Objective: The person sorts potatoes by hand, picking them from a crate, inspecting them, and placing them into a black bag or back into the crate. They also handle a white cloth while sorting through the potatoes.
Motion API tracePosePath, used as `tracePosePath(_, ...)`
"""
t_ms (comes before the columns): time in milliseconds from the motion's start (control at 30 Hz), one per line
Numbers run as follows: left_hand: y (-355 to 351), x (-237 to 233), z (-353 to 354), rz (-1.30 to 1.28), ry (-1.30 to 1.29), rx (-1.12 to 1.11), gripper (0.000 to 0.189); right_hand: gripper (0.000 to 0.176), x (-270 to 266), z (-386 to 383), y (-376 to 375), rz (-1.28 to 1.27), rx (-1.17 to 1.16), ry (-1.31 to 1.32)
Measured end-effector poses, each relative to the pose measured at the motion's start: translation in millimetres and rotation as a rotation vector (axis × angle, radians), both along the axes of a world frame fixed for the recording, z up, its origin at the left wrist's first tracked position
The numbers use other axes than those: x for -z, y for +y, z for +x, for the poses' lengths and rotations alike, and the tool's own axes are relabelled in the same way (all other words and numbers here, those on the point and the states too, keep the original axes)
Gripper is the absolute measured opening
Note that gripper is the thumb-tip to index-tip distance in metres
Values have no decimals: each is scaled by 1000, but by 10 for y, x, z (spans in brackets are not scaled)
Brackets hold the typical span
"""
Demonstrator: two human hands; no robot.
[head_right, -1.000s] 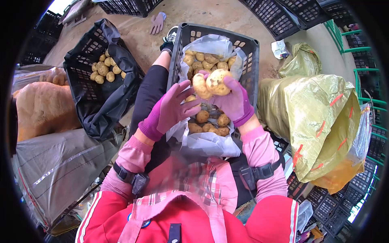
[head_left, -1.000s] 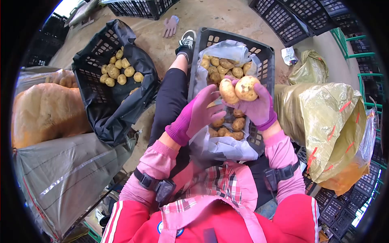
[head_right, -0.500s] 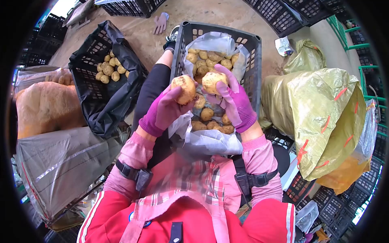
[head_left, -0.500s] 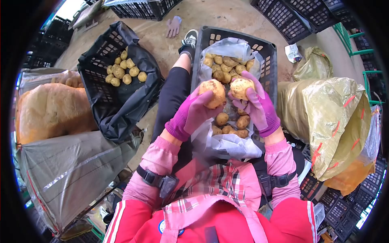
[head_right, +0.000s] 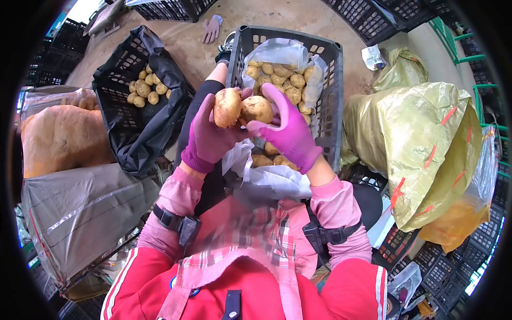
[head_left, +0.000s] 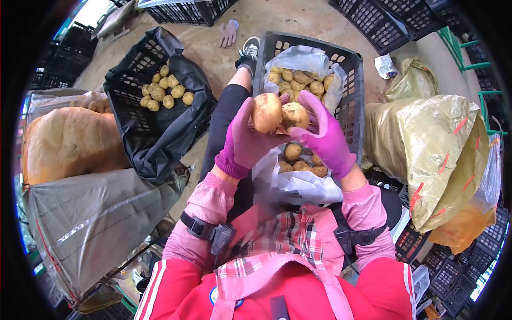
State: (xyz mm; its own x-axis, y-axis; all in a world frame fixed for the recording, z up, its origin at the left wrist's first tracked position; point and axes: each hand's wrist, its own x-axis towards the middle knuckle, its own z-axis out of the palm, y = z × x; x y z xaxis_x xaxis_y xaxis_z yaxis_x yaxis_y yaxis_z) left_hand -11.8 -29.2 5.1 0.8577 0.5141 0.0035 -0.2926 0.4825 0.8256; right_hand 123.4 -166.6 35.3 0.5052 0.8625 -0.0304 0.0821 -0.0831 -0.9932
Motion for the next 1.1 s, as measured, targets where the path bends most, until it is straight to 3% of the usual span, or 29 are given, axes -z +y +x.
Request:
tracePosePath(67, -13, 102, -10, 430, 48, -86, 61, 90, 11, -93, 15, -84, 2, -389)
tracePosePath(100, -5, 117, -22, 367, 72, -69, 63, 82, -48, -149, 24, -140, 54, -482)
tracePosePath(133, 5, 135, -34, 303, 95, -53, 65, 81, -31, -128, 16, -103, 56, -416)
tracePosePath(167, 19, 63, -46, -40, 115, 22, 62, 81, -1, -91, 11, -67, 58, -350)
tracePosePath(233, 21, -11, -54, -422, 90, 120, 53, 79, 14, -70, 13, -31, 65, -310)
tracePosePath(400, 8, -149, -48, -695, -27, 187, 49, 66, 7, -84, 42, -24, 101, -417)
tracePosePath(600, -37, -179, -27, -560, 1, 224, 52, 47, -12, -133, 66, 10, 174, -324)
tracePosePath(700, -53, -185, -39, -569, -21, 300, 56, 38, 24, -141, 43, 45, 206, -161)
tracePosePath(833, -4, -172, -104, -608, -107, 329, 60, 32, -2, -87, 41, 12, 243, -174)
tracePosePath(900, 10, -223, -127, -594, -170, 225, 60, 33, -3, -53, 47, -14, 219, -27)
tracePosePath(1000, 131, -303, -308, -499, -452, 119, 63, 37, 365, 123, 7, -168, 179, -198)
tracePosePath(1033, 272, -378, -418, -176, -302, -77, 59, 51, 472, 228, -74, -329, 128, -130)
tracePosePath(1067, 413, -455, -528, 123, -86, -276, 55, 52, 541, 279, -122, -413, 71, -242)
tracePosePath(1100, 685, -465, -705, -142, -219, -289, 49, 52, 594, 317, -155, -496, 13, -357)
